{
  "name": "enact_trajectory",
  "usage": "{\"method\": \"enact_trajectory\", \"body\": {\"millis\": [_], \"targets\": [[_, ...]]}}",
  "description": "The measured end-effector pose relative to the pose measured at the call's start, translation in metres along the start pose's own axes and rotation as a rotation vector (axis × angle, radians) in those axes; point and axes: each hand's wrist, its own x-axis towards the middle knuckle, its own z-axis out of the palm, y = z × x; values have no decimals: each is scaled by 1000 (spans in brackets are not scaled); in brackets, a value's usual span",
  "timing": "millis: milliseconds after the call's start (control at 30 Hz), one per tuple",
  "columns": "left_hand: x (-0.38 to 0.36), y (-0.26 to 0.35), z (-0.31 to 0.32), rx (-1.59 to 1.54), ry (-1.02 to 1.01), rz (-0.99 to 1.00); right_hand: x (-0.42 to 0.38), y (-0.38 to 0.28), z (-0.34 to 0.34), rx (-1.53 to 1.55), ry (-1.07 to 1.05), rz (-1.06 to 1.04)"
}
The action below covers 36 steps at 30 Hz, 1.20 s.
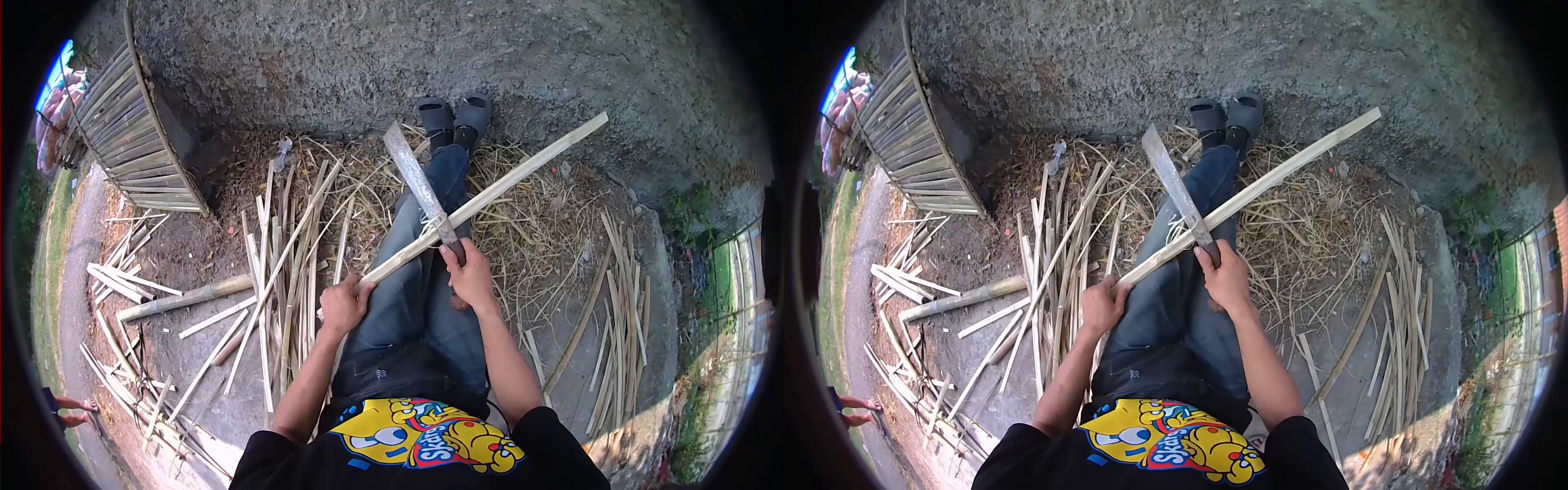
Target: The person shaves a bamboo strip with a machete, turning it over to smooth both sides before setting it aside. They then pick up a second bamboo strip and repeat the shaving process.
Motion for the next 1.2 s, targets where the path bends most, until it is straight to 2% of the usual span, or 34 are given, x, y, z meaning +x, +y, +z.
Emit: {"method": "enact_trajectory", "body": {"millis": [167, 233, 367, 400, 500, 567, 633, 700, 733, 767, 833, 900, 967, 1033, 1100, 1200], "targets": [[-1, -9, 8, -29, -86, -48, 12, 25, 9, 143, 42, 154], [1, -4, 8, -43, -109, -57, -3, 3, 20, 309, -27, 311], [7, -3, -1, -122, -84, -61, -44, -7, 48, -48, -294, 9], [7, -6, -4, -137, -111, -83, -44, -17, 47, -47, -296, 17], [0, -14, -3, -114, -113, -110, -17, -17, 31, -60, -63, 58], [-5, -14, 1, -103, -76, -101, 9, 6, 12, -112, 57, 131], [-5, -4, 4, -18, -95, -117, 13, 14, 6, -74, 57, 212], [-3, -3, 16, -25, -51, -71, -4, 23, 20, -71, -99, 205], [-4, -3, 12, -18, -86, -92, -18, 18, 26, -149, -71, 49], [-6, -5, 6, -9, -121, -112, -22, 35, 30, -45, -126, 145], [-8, -6, 8, 6, -169, -128, -23, 37, 23, -56, -122, 42], [-6, -3, 6, -33, -114, -73, -15, 36, 14, -67, -119, 80], [2, 0, 2, 9, -176, -83, 8, 27, -5, 181, 28, 307], [4, 4, 4, -21, -172, -69, 11, 27, -6, 266, 59, 324], [6, 6, 12, -23, -151, -49, -15, 16, 13, 158, -141, 341], [10, 9, 12, -3, -207, -72, -52, 23, 49, 33, -283, 168]]}}
